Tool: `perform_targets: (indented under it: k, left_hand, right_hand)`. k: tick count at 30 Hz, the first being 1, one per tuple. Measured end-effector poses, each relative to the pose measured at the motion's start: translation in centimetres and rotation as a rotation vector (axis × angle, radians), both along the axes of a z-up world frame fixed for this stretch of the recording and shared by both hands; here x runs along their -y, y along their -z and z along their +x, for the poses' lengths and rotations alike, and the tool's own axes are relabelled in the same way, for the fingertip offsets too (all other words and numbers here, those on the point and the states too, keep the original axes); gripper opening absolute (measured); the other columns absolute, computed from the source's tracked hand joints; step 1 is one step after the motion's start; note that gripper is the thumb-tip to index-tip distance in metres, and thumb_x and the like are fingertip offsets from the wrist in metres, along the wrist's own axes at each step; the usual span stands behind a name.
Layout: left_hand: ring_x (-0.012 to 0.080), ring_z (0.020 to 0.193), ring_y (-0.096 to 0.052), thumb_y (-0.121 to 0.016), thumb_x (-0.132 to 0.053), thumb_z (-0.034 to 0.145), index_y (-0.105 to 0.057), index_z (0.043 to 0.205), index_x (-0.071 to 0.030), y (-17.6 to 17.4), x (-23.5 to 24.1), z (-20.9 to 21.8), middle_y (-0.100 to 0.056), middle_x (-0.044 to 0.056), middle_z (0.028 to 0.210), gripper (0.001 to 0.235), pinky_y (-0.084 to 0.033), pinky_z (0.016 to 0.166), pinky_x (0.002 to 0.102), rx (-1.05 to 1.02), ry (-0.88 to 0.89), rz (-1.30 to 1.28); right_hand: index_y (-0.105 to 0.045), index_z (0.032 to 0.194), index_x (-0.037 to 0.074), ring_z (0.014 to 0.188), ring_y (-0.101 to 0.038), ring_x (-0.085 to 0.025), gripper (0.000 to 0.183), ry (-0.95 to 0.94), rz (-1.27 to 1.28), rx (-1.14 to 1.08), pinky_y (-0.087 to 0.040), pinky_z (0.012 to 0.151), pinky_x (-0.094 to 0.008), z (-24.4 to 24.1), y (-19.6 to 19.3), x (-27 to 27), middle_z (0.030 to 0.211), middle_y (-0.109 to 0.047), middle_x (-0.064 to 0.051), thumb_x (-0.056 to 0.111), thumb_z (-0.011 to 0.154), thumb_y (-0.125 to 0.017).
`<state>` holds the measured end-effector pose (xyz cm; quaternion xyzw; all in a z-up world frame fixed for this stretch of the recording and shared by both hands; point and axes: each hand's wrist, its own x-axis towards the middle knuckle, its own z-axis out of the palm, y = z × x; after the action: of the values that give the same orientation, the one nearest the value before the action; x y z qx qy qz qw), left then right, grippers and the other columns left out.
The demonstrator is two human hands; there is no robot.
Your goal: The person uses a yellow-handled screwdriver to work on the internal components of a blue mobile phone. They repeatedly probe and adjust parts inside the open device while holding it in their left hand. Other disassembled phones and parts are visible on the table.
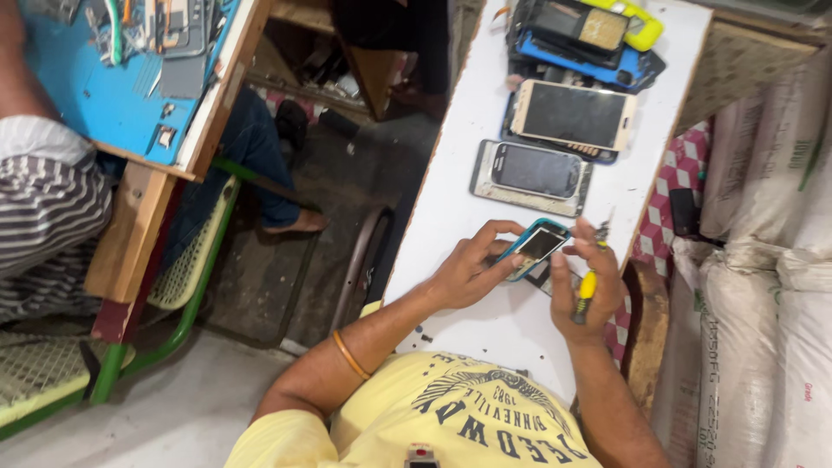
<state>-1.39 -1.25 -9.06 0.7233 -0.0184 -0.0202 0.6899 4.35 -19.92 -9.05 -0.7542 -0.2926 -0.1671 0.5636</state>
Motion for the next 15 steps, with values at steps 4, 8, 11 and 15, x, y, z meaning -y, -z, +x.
perform_targets:
  k: [4, 8, 11, 15]
  left_hand:
    - [0.0068, 0.08, -0.068, -0.057, -0.02, 0.108, -0.043, 0.141, -0.007, -0.3, 0.0, -0.1, -0.078, 0.01, 0.096, 0.038, -0.052, 0.069, 0.024, 0.047, 0.01, -0.061]
    - [0.0078, 0.08, -0.067, -0.057, -0.019, 0.107, -0.043, 0.148, -0.007, -0.5, 0.1, -0.1, -0.078, 0.011, 0.096, 0.045, -0.052, 0.07, 0.025, 0.035, 0.007, -0.032]
    - [0.0082, 0.082, -0.068, -0.057, -0.019, 0.107, -0.043, 0.151, -0.007, -0.5, 0.1, -0.1, -0.078, 0.011, 0.098, 0.048, -0.054, 0.072, 0.025, 0.04, -0.011, -0.03]
    - [0.0084, 0.083, -0.069, -0.057, -0.019, 0.107, -0.044, 0.151, -0.006, -0.5, 0.1, -0.1, -0.078, 0.011, 0.097, 0.048, -0.055, 0.073, 0.026, 0.043, -0.023, -0.03]
  right_hand:
    - [-0.057, 0.122, 0.007, 0.117, -0.069, -0.027, 0.035, 0.03, -0.106, 0.025, -0.054, 0.101, -0.035, -0.3, -0.7, 0.0, 0.131, -0.069, -0.019, 0.0, 0.093, -0.075]
    - [-0.059, 0.12, 0.007, 0.121, -0.067, -0.031, 0.037, 0.056, -0.165, 0.09, -0.05, 0.106, -0.038, -0.1, -1.2, -0.1, 0.13, -0.069, -0.017, 0.001, 0.089, -0.077]
    - [-0.06, 0.118, 0.008, 0.123, -0.066, -0.032, 0.036, 0.063, -0.175, 0.114, -0.051, 0.106, -0.038, -0.3, -1.2, -0.2, 0.129, -0.07, -0.015, 0.003, 0.089, -0.079]
    - [-0.061, 0.117, 0.008, 0.122, -0.066, -0.03, 0.035, 0.068, -0.174, 0.109, -0.051, 0.106, -0.038, -0.2, -1.2, -0.4, 0.128, -0.071, -0.014, 0.004, 0.088, -0.08]
